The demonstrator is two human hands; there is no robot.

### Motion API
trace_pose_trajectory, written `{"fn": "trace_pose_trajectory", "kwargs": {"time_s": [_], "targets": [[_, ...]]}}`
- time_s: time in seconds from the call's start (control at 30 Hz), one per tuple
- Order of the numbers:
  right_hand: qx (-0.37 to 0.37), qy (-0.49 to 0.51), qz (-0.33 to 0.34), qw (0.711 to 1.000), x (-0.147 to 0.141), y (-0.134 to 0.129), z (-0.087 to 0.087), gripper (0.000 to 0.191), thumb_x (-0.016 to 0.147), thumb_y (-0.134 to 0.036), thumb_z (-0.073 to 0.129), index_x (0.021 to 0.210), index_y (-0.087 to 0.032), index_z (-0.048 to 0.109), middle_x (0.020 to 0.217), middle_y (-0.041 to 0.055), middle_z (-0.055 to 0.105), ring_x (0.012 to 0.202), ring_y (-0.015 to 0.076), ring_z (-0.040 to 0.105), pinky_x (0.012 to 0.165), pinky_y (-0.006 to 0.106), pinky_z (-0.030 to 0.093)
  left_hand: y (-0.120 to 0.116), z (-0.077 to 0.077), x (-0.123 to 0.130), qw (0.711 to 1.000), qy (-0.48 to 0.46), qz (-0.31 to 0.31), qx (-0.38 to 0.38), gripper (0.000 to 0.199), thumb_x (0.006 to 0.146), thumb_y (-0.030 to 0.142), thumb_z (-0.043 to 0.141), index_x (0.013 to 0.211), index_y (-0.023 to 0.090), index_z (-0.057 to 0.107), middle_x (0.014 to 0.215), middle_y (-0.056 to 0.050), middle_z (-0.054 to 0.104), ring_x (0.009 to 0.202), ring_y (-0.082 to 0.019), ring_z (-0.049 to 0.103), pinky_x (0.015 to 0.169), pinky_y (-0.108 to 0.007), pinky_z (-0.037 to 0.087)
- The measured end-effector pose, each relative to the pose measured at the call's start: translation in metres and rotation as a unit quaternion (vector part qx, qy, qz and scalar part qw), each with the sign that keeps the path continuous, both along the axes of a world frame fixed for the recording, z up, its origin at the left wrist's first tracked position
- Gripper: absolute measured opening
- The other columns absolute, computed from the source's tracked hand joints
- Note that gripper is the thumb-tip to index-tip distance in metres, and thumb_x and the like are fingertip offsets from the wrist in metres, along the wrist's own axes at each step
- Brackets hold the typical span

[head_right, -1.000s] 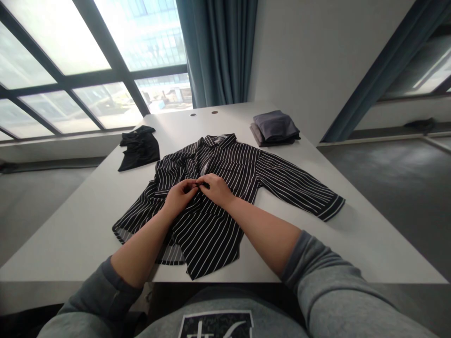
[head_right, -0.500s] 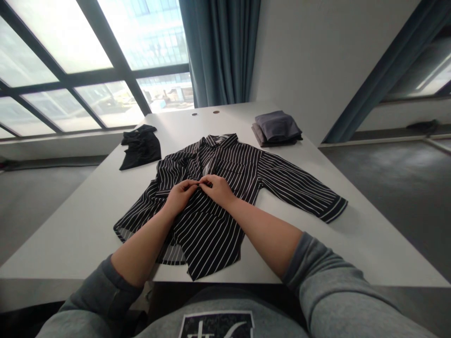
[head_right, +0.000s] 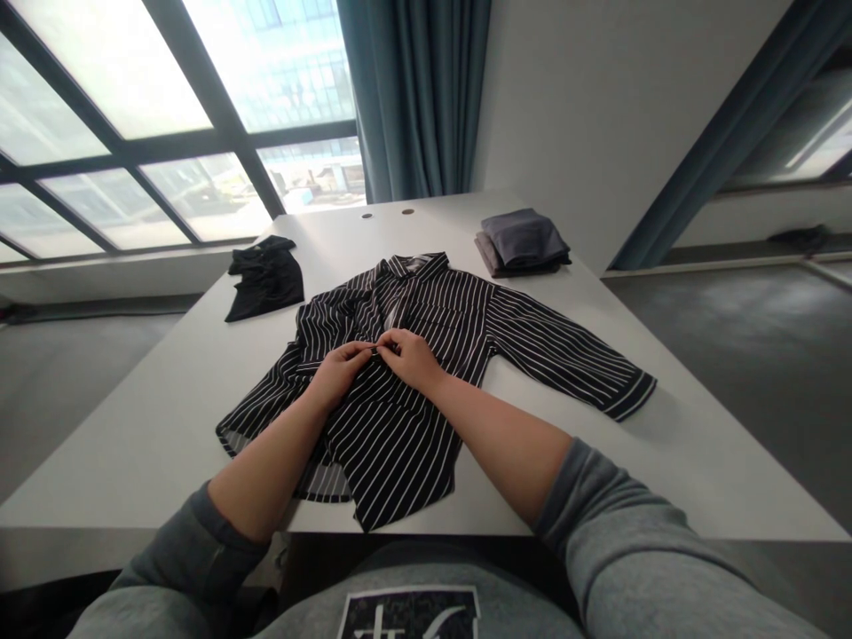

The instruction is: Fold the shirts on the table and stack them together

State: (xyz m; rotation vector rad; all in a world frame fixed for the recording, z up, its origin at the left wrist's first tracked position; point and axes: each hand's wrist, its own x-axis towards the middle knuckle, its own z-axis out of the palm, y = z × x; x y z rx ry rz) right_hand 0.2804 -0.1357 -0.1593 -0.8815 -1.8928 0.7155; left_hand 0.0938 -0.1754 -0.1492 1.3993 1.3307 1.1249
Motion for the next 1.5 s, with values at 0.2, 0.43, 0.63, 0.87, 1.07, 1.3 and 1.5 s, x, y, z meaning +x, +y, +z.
{"fn": "trace_pose_trajectory", "kwargs": {"time_s": [0.2, 0.43, 0.63, 0.87, 1.07, 1.3, 1.5], "targets": [[0.014, -0.012, -0.004, 1.000, 0.000, 0.000, 0.001, 0.006, 0.092, -0.019, 0.065, 0.089, -0.021, 0.069, 0.090, 0.0021, 0.072, 0.086, 0.0184, 0.066, 0.084, 0.033, 0.052, 0.003, -0.009, -0.001, 0.992, -0.105, 0.003, -0.066, 0.032, 0.079, 0.039, 0.080, 0.104, 0.019, 0.081, 0.107, -0.008, 0.080, 0.103, -0.023, 0.073, 0.098, -0.038, 0.057], [0.039, -0.018, -0.001, 0.999, 0.001, -0.003, 0.002, 0.008, 0.095, -0.017, 0.065, 0.089, -0.021, 0.068, 0.092, 0.0027, 0.072, 0.089, 0.0189, 0.066, 0.087, 0.033, 0.051, 0.005, -0.012, -0.003, 0.975, -0.187, 0.006, -0.116, 0.043, 0.064, 0.040, 0.093, 0.099, 0.017, 0.082, 0.097, -0.007, 0.080, 0.090, -0.020, 0.072, 0.092, -0.036, 0.057], [0.049, -0.015, 0.003, 0.999, 0.001, -0.002, 0.001, 0.009, 0.094, -0.015, 0.065, 0.089, -0.021, 0.068, 0.091, 0.0022, 0.071, 0.088, 0.0188, 0.066, 0.087, 0.034, 0.051, 0.004, -0.010, -0.001, 0.974, -0.201, 0.006, -0.107, 0.040, 0.063, 0.038, 0.094, 0.095, 0.017, 0.082, 0.093, -0.006, 0.078, 0.087, -0.019, 0.069, 0.091, -0.035, 0.054], [0.074, -0.032, -0.003, 0.997, 0.000, -0.004, 0.001, 0.009, 0.097, -0.016, 0.063, 0.091, -0.022, 0.065, 0.091, 0.0036, 0.069, 0.090, 0.0206, 0.064, 0.089, 0.036, 0.050, 0.003, -0.010, -0.001, 0.978, -0.192, -0.003, -0.084, 0.030, 0.071, 0.035, 0.089, 0.095, 0.019, 0.080, 0.095, -0.003, 0.077, 0.088, -0.017, 0.067, 0.089, -0.031, 0.053], [0.099, -0.036, -0.001, 0.994, 0.000, -0.004, 0.000, 0.010, 0.099, -0.018, 0.060, 0.092, -0.022, 0.064, 0.092, 0.0050, 0.067, 0.091, 0.0221, 0.062, 0.089, 0.038, 0.050, 0.002, -0.007, 0.000, 0.959, -0.252, -0.014, -0.132, 0.036, 0.070, 0.033, 0.092, 0.100, 0.017, 0.080, 0.093, -0.005, 0.078, 0.086, -0.017, 0.069, 0.087, -0.031, 0.055], [0.106, -0.026, -0.005, 0.994, -0.001, -0.003, -0.003, 0.009, 0.099, -0.019, 0.058, 0.092, -0.022, 0.063, 0.092, 0.0050, 0.066, 0.091, 0.0224, 0.062, 0.089, 0.038, 0.050, 0.002, -0.007, -0.002, 0.957, -0.256, -0.023, -0.133, 0.036, 0.071, 0.031, 0.092, 0.102, 0.017, 0.081, 0.097, -0.006, 0.079, 0.089, -0.017, 0.070, 0.089, -0.031, 0.055], [0.044, -0.005, 0.021, 0.999, -0.002, -0.002, -0.004, 0.008, 0.095, -0.015, 0.060, 0.097, -0.023, 0.064, 0.092, 0.0017, 0.068, 0.088, 0.0195, 0.065, 0.086, 0.034, 0.052, 0.001, -0.009, -0.002, 0.975, -0.201, -0.022, -0.091, 0.036, 0.075, 0.036, 0.088, 0.104, 0.016, 0.080, 0.099, -0.006, 0.078, 0.091, -0.017, 0.068, 0.088, -0.029, 0.053]]}}
